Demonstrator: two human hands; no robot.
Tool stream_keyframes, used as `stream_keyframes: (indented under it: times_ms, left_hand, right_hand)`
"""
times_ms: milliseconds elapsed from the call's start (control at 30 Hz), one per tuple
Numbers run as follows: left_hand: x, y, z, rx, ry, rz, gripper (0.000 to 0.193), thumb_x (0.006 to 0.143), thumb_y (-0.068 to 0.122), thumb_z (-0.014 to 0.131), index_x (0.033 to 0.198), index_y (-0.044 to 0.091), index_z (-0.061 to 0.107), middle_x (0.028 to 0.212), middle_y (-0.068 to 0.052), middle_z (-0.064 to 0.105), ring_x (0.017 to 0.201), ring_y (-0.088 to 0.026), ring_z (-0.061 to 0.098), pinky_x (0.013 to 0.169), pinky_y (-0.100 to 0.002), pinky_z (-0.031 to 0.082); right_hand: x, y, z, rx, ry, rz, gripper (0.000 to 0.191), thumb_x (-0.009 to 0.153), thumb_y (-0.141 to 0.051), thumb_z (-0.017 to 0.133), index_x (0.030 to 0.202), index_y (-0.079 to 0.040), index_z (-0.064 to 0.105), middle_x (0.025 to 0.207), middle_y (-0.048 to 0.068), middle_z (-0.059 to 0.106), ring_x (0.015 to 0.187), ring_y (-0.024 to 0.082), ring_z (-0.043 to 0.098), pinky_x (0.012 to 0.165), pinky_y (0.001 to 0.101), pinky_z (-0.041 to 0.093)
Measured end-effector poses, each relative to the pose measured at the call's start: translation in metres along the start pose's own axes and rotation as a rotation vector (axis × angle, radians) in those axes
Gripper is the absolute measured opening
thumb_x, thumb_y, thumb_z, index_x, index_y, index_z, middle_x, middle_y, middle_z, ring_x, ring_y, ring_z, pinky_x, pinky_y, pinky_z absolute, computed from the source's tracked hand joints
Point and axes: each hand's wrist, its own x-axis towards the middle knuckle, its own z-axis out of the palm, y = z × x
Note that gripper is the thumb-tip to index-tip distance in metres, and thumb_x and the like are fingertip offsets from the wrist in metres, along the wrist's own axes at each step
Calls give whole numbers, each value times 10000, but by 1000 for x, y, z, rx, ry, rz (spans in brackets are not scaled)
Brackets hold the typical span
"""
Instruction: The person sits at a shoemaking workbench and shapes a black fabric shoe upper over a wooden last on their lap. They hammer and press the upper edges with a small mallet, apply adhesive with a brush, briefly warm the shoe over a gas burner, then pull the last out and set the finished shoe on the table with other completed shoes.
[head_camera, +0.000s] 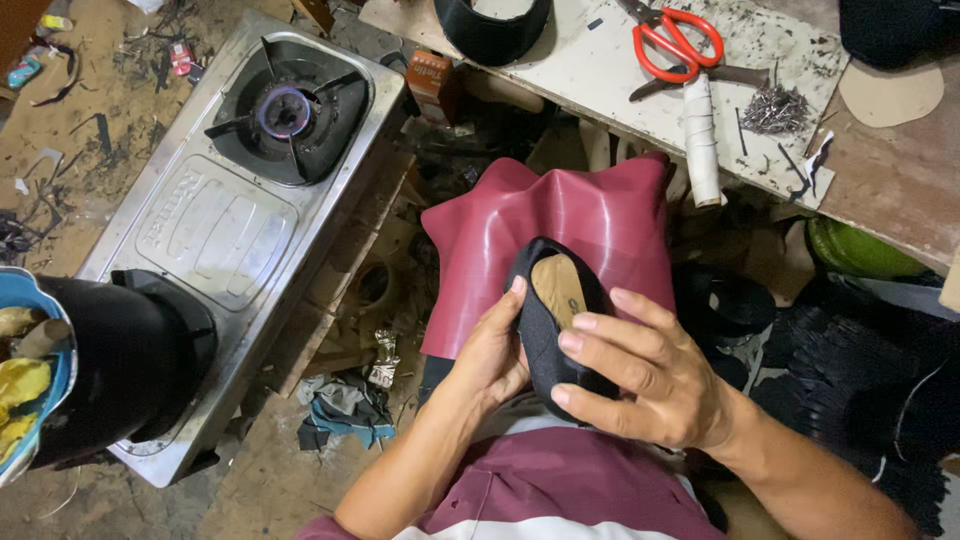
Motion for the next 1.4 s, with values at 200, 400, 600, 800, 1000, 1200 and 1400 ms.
stream_keyframes:
  times_ms: [200, 400, 600, 800, 1000, 1200, 1400]
  left_hand:
    - [-3, -2, 0, 16, -34, 12, 474, 1047, 392, 550, 1352, 31, 587, 1216, -148, 708, 1064, -261, 722, 928, -430, 603]
    - [0, 0, -18, 9, -66, 10, 554, 1006, 434, 609, 1384, 31, 568, 1238, -152, 694, 1093, -265, 699, 959, -447, 571]
    - [-11, 1, -36, 203, -237, 203, 740, 909, 385, 725, 1502, 45, 442, 1362, -147, 598, 1231, -274, 619, 1067, -454, 512]
    - [-21, -15, -35, 395, -287, 116, 826, 921, 428, 709, 1567, 37, 374, 1437, -105, 567, 1302, -199, 582, 1121, -386, 461]
    - [-20, -17, -41, 393, -77, 225, 463, 947, 236, 721, 1339, 26, 591, 1226, -71, 684, 1096, -160, 650, 987, -347, 515]
    - [-17, -25, -56, 211, 99, 290, 49, 950, 45, 724, 953, 28, 678, 918, -73, 737, 768, -140, 675, 708, -310, 551]
    - [-12, -28, -62, 98, -32, 296, 90, 969, 99, 742, 964, 40, 674, 981, -85, 737, 856, -159, 692, 803, -336, 571]
  right_hand:
    - [-8, -8, 0, 8, 24, -86, 246, 973, -170, 715, 1209, -239, 710, 1343, 28, 623, 1301, 245, 564, 1229, 517, 313]
    - [-33, -17, 15, 17, 4, -67, 410, 965, -204, 689, 1360, -271, 598, 1428, -13, 557, 1366, 265, 465, 1247, 588, 266]
    - [-76, -10, 39, 422, 31, 788, 639, 933, -83, 661, 1514, -47, 397, 1472, 160, 515, 1357, 283, 535, 1133, 460, 453]
    - [-114, -12, 66, 1051, 403, 1514, 311, 950, -73, 700, 1236, 45, 679, 1101, 93, 736, 975, 118, 669, 894, 284, 538]
    - [-132, -11, 64, 1048, 542, 1497, 146, 883, -11, 762, 1023, 20, 737, 920, 46, 736, 817, 82, 657, 767, 241, 531]
    - [-140, -6, 66, 1151, 583, 1447, 71, 921, 36, 752, 979, 14, 718, 883, 33, 682, 782, 78, 608, 733, 236, 495]
    - [-143, 2, 75, 1553, 685, 1310, 51, 922, 9, 718, 970, 8, 701, 953, 112, 737, 849, 155, 663, 840, 312, 522]
